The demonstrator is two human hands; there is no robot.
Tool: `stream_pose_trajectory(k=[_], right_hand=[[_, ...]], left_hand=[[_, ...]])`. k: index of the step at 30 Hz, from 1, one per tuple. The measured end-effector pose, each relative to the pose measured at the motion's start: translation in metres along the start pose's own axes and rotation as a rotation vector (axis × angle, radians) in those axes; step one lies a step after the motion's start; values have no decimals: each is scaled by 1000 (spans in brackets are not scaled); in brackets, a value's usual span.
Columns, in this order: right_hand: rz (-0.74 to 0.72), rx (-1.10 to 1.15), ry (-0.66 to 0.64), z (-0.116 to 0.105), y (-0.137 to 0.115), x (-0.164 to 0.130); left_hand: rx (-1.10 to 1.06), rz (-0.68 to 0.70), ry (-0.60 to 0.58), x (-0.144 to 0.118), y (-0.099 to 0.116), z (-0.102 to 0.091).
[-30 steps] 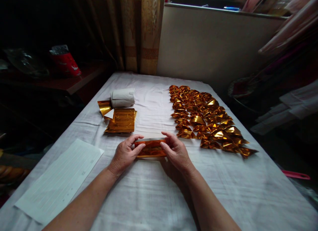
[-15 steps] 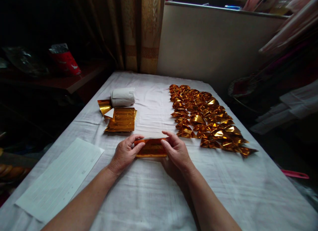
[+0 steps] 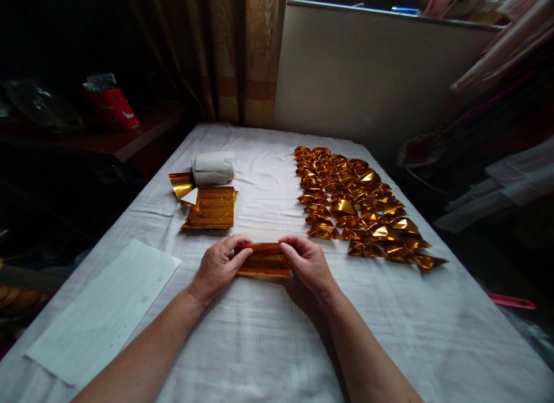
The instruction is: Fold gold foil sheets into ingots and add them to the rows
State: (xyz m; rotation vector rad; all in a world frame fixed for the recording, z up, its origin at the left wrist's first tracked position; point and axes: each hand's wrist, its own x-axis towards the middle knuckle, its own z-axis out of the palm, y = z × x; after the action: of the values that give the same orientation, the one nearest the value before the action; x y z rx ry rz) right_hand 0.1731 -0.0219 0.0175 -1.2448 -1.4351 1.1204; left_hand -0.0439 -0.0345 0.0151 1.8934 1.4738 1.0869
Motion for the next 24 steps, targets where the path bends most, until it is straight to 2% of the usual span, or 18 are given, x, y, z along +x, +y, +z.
stream_pose_trajectory(k=[9,13,16,19,21,24], right_hand=[[-10,-40,22,2,3,0],[-95,-191,76,3,6,1],[-180,-349,123,2,7,3],[-218,-458,172,0,10,6],[-223,-513,197,-1,13,8],[-242,-588,205,-2,16,10]], left_hand=[[40,3,0,0,1,1],[101,8,20,0,-1,3],[181,72,47,2,-2,4],[229,194,84,3,-1,3],[255,282,38,2,3,4],[325,384,-150,-3,11,7]])
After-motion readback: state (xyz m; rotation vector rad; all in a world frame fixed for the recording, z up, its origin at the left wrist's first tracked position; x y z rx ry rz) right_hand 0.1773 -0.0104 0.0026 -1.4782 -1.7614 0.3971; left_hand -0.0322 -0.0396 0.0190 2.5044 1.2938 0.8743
